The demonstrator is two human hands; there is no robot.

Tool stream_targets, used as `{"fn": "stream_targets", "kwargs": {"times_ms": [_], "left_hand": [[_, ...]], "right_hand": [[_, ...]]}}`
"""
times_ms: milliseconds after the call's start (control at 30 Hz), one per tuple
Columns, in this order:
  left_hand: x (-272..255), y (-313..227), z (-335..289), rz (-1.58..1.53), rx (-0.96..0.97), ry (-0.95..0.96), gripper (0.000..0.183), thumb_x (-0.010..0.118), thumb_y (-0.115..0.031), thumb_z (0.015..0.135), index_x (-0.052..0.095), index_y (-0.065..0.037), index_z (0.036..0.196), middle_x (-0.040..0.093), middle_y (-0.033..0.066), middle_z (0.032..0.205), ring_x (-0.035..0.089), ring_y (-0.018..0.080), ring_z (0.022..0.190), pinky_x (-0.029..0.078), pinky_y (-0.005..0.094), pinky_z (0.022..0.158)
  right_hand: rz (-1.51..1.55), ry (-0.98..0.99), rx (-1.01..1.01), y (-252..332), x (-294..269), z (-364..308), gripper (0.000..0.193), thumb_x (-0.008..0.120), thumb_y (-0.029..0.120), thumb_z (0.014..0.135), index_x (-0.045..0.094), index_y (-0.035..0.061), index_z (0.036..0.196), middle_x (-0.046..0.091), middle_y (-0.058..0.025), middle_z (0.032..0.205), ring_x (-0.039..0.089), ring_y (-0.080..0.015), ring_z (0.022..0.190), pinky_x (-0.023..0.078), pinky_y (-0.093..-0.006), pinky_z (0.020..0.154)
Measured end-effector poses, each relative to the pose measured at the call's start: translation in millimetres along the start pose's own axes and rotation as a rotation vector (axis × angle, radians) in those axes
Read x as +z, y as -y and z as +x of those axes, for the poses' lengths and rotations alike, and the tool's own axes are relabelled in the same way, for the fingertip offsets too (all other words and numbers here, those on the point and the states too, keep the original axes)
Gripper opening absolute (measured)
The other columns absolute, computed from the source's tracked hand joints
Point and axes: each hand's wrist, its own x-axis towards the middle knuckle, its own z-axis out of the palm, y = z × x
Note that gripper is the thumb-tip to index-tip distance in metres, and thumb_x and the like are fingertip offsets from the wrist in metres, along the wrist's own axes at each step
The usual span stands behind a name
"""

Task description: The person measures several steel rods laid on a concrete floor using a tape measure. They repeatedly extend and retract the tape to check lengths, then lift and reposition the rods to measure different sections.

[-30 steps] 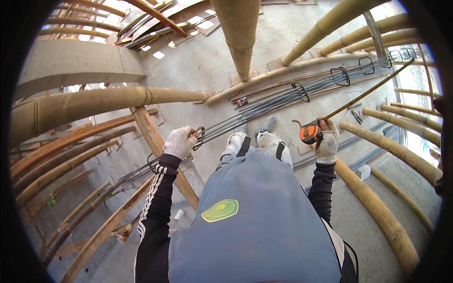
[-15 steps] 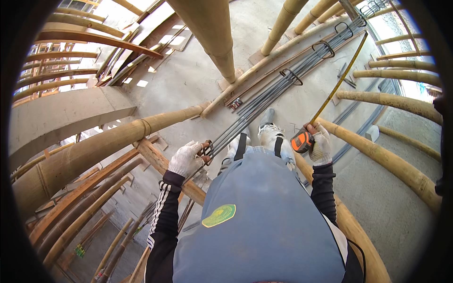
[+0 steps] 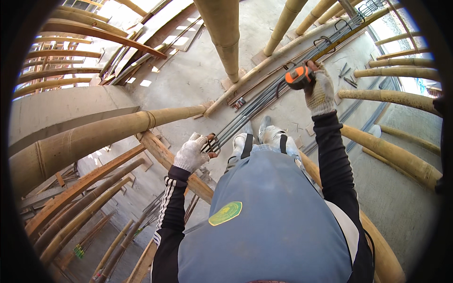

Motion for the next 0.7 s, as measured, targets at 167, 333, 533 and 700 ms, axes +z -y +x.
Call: {"fn": "stream_targets", "kwargs": {"times_ms": [167, 333, 533, 700], "left_hand": [[11.8, -3.4, -7.4, 0.02, -0.067, 0.013, 0.072, 0.09, -0.031, 0.076, 0.063, -0.012, 0.141, 0.067, 0.0153, 0.111, 0.07, 0.0347, 0.104, 0.057, 0.0435, 0.087], [21.9, -1.5, -2.4, 0.101, -0.093, 0.003, 0.078, 0.091, -0.036, 0.075, 0.06, -0.01, 0.141, 0.068, 0.0143, 0.113, 0.072, 0.033, 0.101, 0.059, 0.0418, 0.085], [27.9, -9.3, 24.7, 0.155, 0.001, -0.076, 0.075, 0.088, -0.046, 0.077, 0.061, -0.01, 0.137, 0.068, 0.0134, 0.11, 0.072, 0.0345, 0.095, 0.06, 0.0439, 0.078], [33.8, -20.1, 71.7, 0.145, 0.175, -0.129, 0.071, 0.086, -0.05, 0.079, 0.063, -0.01, 0.133, 0.067, 0.0143, 0.109, 0.072, 0.0353, 0.095, 0.06, 0.0452, 0.077]], "right_hand": [[-0.183, 0.161, 0.075, 22.1, 8.8, 23.6, 0.019, 0.068, 0.014, 0.102, 0.069, 0.0012, 0.116, 0.074, -0.0061, 0.103, 0.073, -0.0134, 0.086, 0.061, -0.0249, 0.072], [-0.346, 0.254, 0.255, 9.6, -29.3, -3.8, 0.016, 0.066, 0.011, 0.103, 0.069, -0.0002, 0.114, 0.073, -0.005, 0.1, 0.07, -0.0094, 0.085, 0.057, -0.0227, 0.073], [-0.328, 0.209, 0.428, -19.3, -66.4, -68.4, 0.016, 0.067, 0.012, 0.102, 0.069, -0.0018, 0.11, 0.072, -0.0057, 0.097, 0.069, -0.0127, 0.084, 0.057, -0.0259, 0.076], [-0.305, 0.057, 0.446, -25.2, -74.9, -104.7, 0.017, 0.067, 0.012, 0.102, 0.07, -0.0036, 0.109, 0.072, -0.0061, 0.098, 0.068, -0.0122, 0.084, 0.057, -0.0258, 0.077]]}}
